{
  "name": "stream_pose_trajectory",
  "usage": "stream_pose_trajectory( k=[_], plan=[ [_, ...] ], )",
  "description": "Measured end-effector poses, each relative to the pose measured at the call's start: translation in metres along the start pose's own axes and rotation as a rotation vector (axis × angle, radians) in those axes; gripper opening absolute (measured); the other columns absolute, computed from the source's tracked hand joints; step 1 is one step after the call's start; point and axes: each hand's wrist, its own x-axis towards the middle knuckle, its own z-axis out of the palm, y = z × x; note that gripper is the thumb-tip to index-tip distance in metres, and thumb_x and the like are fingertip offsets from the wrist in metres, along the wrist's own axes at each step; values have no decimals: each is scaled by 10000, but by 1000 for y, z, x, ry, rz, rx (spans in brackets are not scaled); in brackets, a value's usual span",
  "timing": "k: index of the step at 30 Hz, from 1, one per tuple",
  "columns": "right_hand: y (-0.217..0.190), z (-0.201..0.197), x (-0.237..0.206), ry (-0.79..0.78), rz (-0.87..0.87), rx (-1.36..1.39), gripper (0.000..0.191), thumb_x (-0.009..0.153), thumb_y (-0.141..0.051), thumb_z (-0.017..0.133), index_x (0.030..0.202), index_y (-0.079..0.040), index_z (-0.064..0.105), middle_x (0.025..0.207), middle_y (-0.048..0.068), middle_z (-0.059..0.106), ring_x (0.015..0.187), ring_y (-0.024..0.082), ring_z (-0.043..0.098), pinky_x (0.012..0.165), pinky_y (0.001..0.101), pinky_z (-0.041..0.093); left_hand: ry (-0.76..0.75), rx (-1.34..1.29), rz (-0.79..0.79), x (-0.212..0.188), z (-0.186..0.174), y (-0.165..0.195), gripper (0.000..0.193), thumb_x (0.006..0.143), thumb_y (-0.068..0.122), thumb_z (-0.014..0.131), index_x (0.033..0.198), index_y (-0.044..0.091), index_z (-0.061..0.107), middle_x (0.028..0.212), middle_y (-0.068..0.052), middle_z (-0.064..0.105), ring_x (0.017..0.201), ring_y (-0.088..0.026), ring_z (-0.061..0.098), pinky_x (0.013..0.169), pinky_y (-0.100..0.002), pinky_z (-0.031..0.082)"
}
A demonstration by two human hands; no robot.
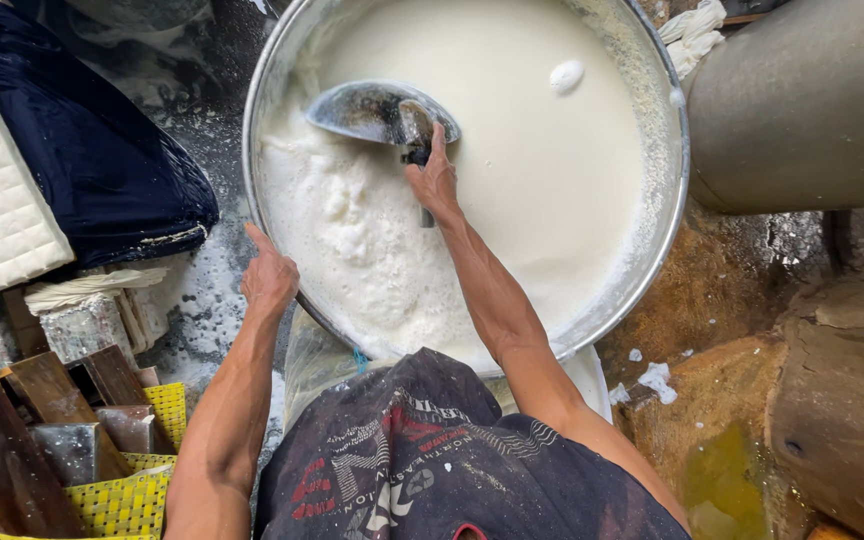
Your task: The person repeatedly scoops a white foamy substance from a large metal pot into a blue bucket using a metal scoop. The person holds the pot with the left hand and scoops with the right hand, transferring the material in multiple cycles.
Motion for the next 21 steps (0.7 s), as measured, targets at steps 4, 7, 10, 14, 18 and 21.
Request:
stream_pose_trajectory(
  k=[4, 7, 10, 14, 18, 21],
  plan=[
    [23, -23, -37, 31, -66, -54, 1021, 712, -175, 623, 1623, -87, 171, 1502, 301, 486, 1291, 446, 578, 1108, 433, 472, 2, 0, 47, -3, -4, -3, 961, 950, 204, 586, 1612, -17, -75, 1077, -360, 688, 1012, -515, 676, 949, -570, 491],
    [39, -41, -65, 85, 16, -110, 998, 699, -183, 605, 1616, -136, 216, 1365, 264, 612, 1185, 407, 651, 1041, 421, 516, 4, -14, 47, -3, -5, -5, 972, 956, 207, 589, 1615, -10, -93, 1098, -346, 689, 1025, -500, 681, 956, -576, 487],
    [60, -59, -96, 173, -31, -99, 939, 742, -195, 606, 1606, -154, 243, 1278, 243, 667, 1136, 374, 683, 1001, 415, 531, 25, -24, 72, -4, -6, -6, 1001, 946, 203, 607, 1614, -13, -106, 1116, -342, 687, 1031, -496, 680, 965, -570, 482],
    [90, -87, -140, 301, -22, -94, 893, 763, -131, 615, 1591, -94, 283, 1331, 271, 631, 1173, 381, 652, 1035, 401, 503, 18, -68, 62, -3, -5, -8, 1002, 941, 200, 608, 1625, 17, -100, 1136, -318, 693, 1054, -482, 678, 977, -552, 481],
    [104, -106, -190, 434, 179, -24, 858, 789, -41, 616, 1588, -76, 305, 1269, 247, 646, 975, 338, 675, 801, 373, 565, 3, -97, 55, -1, -4, -12, 997, 932, 209, 618, 1618, 38, -85, 1167, -309, 680, 1074, -470, 671, 984, -552, 472],
    [109, -121, -231, 480, 335, 234, 928, 752, 58, 578, 1604, -132, 263, 1217, 148, 602, 705, 200, 639, 538, 309, 554, 8, -108, 67, 4, 0, -17, 985, 934, 176, 599, 1626, 28, -86, 1165, -325, 677, 1070, -477, 672, 981, -552, 475]
  ],
)
